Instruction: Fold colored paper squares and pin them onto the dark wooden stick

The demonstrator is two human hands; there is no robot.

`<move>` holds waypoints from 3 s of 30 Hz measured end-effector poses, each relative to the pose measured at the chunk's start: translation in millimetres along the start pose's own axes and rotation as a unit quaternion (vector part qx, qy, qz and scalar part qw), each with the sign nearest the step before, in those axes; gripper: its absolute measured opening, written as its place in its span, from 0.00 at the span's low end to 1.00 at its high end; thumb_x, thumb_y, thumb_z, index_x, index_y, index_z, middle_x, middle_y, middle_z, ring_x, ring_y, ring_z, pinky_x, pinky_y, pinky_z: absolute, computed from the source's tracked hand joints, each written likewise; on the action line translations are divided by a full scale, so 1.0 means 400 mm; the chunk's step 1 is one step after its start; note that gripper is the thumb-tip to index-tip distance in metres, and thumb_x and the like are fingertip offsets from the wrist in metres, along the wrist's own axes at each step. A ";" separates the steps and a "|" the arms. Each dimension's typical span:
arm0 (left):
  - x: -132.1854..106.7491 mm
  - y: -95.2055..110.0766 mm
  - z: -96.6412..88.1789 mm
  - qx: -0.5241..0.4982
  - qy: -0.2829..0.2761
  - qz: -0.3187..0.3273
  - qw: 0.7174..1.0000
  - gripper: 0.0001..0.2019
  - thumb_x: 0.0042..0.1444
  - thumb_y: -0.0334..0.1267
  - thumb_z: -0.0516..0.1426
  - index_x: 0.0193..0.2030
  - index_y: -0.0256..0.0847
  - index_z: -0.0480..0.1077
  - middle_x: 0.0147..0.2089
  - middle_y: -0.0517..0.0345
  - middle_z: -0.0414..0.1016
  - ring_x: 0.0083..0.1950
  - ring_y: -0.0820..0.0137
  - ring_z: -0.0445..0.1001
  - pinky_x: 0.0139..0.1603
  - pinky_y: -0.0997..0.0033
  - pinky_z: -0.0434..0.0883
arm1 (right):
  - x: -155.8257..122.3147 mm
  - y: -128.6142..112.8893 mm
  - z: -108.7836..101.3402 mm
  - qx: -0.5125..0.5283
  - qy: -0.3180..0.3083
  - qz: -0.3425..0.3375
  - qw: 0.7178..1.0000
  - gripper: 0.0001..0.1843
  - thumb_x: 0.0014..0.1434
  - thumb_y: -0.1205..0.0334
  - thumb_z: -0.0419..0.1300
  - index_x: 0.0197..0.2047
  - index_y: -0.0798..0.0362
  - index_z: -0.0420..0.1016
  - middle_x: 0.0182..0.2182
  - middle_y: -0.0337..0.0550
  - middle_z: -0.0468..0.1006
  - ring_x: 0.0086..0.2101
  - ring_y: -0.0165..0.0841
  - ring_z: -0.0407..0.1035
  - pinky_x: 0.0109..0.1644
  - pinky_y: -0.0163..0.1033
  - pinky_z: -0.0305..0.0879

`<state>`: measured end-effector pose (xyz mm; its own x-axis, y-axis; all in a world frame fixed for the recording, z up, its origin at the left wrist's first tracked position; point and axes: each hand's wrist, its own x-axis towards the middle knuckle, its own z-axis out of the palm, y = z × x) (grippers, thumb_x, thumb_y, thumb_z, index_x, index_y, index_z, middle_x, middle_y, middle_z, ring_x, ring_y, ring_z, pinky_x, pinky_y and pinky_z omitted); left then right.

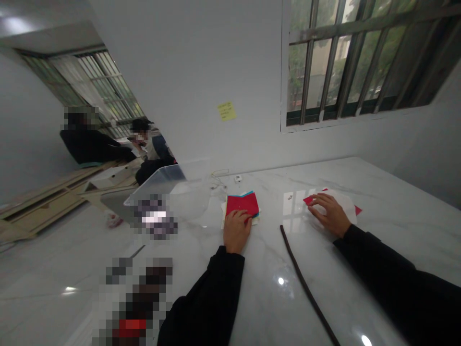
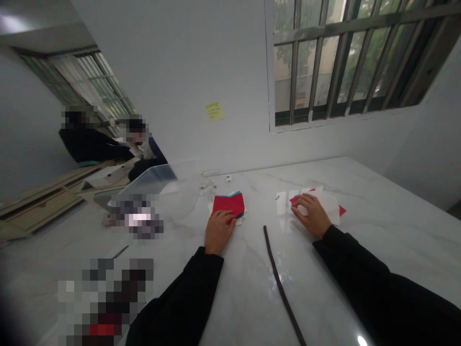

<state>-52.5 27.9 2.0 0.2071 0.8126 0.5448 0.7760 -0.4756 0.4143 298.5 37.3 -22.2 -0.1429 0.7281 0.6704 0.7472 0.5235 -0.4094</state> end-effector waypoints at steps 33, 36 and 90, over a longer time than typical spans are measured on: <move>-0.023 0.204 0.049 -0.616 0.003 -0.268 0.741 0.29 0.59 0.58 0.53 0.62 0.45 0.62 0.60 0.44 0.69 0.49 0.61 0.75 0.44 0.60 0.76 | 0.000 -0.204 0.092 0.591 -0.115 0.377 0.704 0.20 0.48 0.59 0.71 0.45 0.51 0.74 0.40 0.46 0.82 0.34 0.37 0.77 0.38 0.40 0.75; -0.019 0.197 0.051 -0.641 -0.003 -0.304 0.705 0.30 0.57 0.64 0.50 0.56 0.45 0.68 0.61 0.46 0.69 0.48 0.62 0.76 0.44 0.60 0.76 | -0.001 -0.202 0.097 0.578 -0.107 0.373 0.718 0.21 0.47 0.56 0.71 0.43 0.52 0.73 0.36 0.45 0.82 0.29 0.36 0.76 0.31 0.39 0.74; -0.054 0.166 0.075 -0.536 -0.120 -0.236 0.802 0.20 0.47 0.43 0.67 0.44 0.33 0.76 0.44 0.46 0.81 0.41 0.61 0.79 0.43 0.66 0.74 | -0.013 -0.212 0.092 0.461 -0.239 0.248 0.818 0.22 0.56 0.43 0.62 0.33 0.57 0.74 0.22 0.36 0.70 0.22 0.26 0.57 0.26 0.34 0.50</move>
<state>12.5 -11.0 -4.2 0.2497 0.9674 0.0414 -0.1301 -0.0089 0.9915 212.0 5.2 -13.8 -0.3734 0.9262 0.0516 0.0153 0.0618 -0.9980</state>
